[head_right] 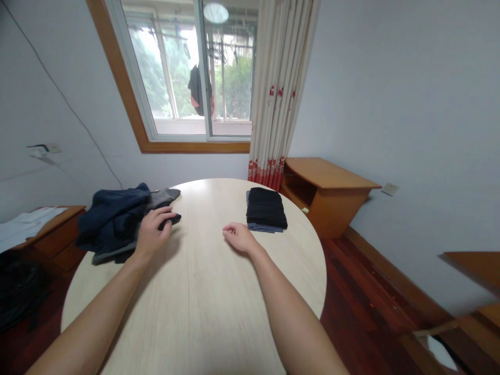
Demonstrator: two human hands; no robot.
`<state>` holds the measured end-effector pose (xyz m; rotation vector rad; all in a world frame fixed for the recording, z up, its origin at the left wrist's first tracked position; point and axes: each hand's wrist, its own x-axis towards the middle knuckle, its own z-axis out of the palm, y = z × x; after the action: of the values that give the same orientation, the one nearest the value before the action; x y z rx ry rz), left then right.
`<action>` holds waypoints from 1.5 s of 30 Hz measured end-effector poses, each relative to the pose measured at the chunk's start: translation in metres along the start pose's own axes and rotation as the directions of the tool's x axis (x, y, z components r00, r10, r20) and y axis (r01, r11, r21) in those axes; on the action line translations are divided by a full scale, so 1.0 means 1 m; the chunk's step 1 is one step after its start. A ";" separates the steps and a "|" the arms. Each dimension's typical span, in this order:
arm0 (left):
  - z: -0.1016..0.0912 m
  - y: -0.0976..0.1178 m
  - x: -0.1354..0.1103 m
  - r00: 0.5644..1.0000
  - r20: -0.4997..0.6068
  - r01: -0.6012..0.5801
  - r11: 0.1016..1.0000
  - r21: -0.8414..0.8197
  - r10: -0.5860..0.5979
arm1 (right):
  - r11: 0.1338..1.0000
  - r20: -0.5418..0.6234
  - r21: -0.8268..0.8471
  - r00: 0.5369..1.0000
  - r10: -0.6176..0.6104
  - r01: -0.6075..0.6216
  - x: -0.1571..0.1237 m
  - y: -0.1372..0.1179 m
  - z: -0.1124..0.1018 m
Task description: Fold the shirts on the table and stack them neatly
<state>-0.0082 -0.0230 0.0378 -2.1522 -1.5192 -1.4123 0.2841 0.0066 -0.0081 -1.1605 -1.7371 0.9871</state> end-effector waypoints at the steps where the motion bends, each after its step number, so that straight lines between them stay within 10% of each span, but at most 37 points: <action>1: 0.009 0.000 -0.004 0.997 0.078 0.015 0.998 -0.064 -0.010 | 0.997 0.009 -0.075 1.000 -0.023 0.023 -0.001 0.000 0.000; 8: 0.059 -0.002 -0.033 0.852 0.518 0.033 0.979 -0.202 0.078 | 0.968 0.065 -0.242 0.996 -0.059 0.073 -0.005 -0.006 0.001; 13: 0.060 -0.009 -0.035 0.775 0.624 0.018 0.983 -0.182 0.101 | 0.966 0.078 -0.249 0.996 -0.046 0.065 -0.007 -0.008 0.003; 18: 0.056 -0.011 -0.034 0.778 0.621 0.046 0.977 -0.209 0.096 | 0.958 0.074 -0.277 0.996 -0.054 0.073 -0.007 -0.013 0.004; 26: 0.054 -0.011 -0.033 0.767 0.633 0.048 0.975 -0.218 0.104 | 0.769 -0.419 -0.620 0.894 -0.157 -0.155 -0.003 -0.009 -0.027; 36: 0.053 -0.011 -0.033 0.754 0.647 0.051 0.974 -0.223 0.109 | 0.720 -0.488 -0.634 0.868 -0.092 -0.280 0.004 0.012 -0.030; 45: 0.055 -0.010 -0.036 0.796 0.604 0.151 0.952 -0.267 0.043 | 0.893 -0.373 -0.430 0.876 -0.307 0.129 -0.004 -0.033 -0.020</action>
<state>0.0153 -0.0099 -0.0229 -2.9910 -1.6344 -1.0660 0.2926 -0.0027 0.0285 -1.2730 -1.6865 0.2057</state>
